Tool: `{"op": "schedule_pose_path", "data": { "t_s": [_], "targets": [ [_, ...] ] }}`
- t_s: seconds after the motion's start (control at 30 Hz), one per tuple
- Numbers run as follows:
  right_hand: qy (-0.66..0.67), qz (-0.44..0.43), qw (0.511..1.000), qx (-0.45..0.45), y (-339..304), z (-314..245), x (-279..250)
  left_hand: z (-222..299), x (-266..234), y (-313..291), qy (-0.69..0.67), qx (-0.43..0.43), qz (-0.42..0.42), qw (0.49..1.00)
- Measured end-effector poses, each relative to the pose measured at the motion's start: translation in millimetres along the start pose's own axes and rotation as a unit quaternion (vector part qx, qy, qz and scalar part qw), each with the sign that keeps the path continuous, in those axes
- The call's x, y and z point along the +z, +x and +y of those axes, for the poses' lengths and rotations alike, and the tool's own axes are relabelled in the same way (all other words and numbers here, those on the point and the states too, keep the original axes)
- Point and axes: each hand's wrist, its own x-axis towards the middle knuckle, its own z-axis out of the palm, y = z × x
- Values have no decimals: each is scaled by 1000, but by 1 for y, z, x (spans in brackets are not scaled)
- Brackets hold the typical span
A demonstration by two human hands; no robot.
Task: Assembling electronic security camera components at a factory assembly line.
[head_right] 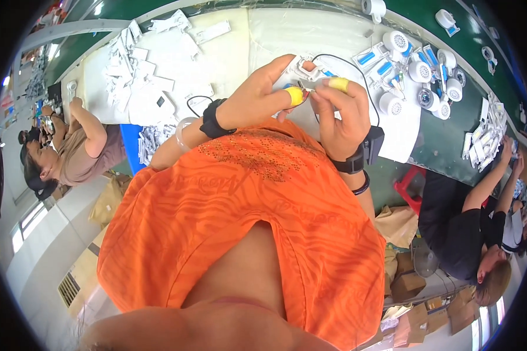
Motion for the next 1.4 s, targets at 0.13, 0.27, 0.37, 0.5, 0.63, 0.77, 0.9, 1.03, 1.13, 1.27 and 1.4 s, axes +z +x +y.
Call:
{"op": "schedule_pose_path", "data": {
  "t_s": [0.13,0.27,0.37,0.5,0.63,0.77,0.9,1.03,1.13,1.27,1.4],
  "targets": [
    [28,6,999,31,-5,7,-4,4,7,5,47,28,4,999],
    [-5,-6,999,-32,3,6,-9,6,12,8,68,56,-5,996],
    [1,6,1000,-25,3,8,-8,10,14,9,75,70,-7,995],
    [-4,11,999,-35,5,12,-8,12,14,11,109,60,-2,992],
    [-11,2,999,-33,6,16,-8,-4,13,19,187,192,31,963],
    [-5,1,1000,-11,5,20,-5,6,13,15,163,119,13,979],
    [7,-4,1000,-4,8,20,-5,3,13,13,124,101,20,987],
    [16,-18,999,33,5,19,-8,4,16,14,131,130,34,982],
    [7,-27,999,-23,10,23,-11,1,17,15,124,143,30,982],
    [1,-40,999,-32,12,23,-14,-1,18,14,156,118,38,980],
    [-6,-47,998,-44,11,22,-14,-2,20,13,141,118,43,982]
  ]
}}
